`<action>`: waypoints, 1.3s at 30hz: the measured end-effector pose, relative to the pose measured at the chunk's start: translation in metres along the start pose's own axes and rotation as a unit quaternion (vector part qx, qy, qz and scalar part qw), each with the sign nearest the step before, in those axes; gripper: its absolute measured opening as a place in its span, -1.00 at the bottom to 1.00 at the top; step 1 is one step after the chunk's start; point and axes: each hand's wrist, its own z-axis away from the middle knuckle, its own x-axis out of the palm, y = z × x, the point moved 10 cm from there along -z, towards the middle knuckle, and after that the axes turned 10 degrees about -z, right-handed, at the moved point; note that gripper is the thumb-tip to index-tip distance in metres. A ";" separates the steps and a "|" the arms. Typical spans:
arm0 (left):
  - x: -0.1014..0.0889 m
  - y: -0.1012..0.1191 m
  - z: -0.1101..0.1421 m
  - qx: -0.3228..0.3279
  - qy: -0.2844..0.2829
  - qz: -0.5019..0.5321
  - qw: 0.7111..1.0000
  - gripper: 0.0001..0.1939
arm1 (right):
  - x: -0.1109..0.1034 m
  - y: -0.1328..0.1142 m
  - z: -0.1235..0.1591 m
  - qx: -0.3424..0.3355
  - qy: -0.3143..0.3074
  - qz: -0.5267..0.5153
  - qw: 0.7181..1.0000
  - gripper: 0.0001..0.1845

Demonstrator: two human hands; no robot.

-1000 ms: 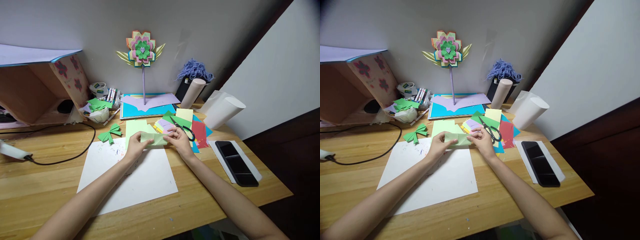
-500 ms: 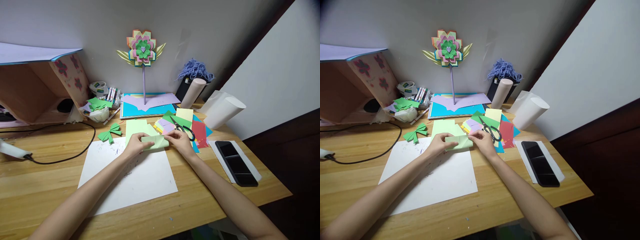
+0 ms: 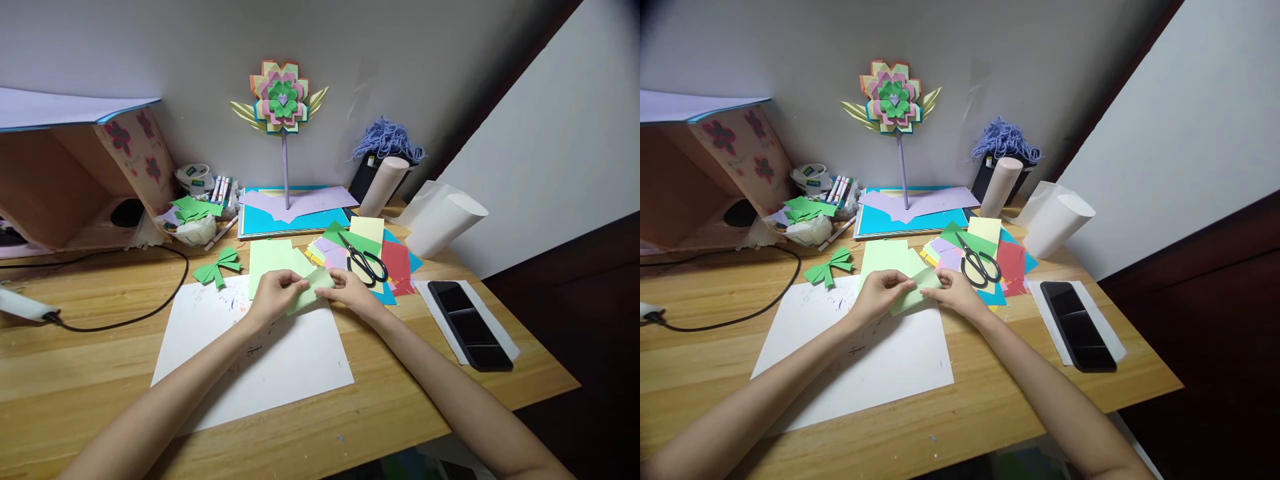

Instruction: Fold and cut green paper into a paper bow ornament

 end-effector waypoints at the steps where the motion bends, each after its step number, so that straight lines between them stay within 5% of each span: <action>1: -0.001 0.000 0.001 -0.005 0.014 0.012 1.000 -0.74 | 0.004 0.006 0.001 0.024 -0.011 -0.016 1.000 -0.66; 15: -0.004 -0.009 0.004 -0.046 0.070 0.086 0.993 -0.74 | -0.003 0.009 0.001 0.018 0.055 -0.070 0.996 -0.62; 24: -0.001 -0.022 0.005 -0.074 0.074 0.113 0.988 -0.72 | 0.009 0.015 0.004 0.053 -0.001 -0.077 0.996 -0.63; 39: -0.007 0.009 0.013 0.056 0.103 0.004 0.993 -0.81 | 0.008 0.010 0.005 0.039 -0.002 -0.066 0.997 -0.70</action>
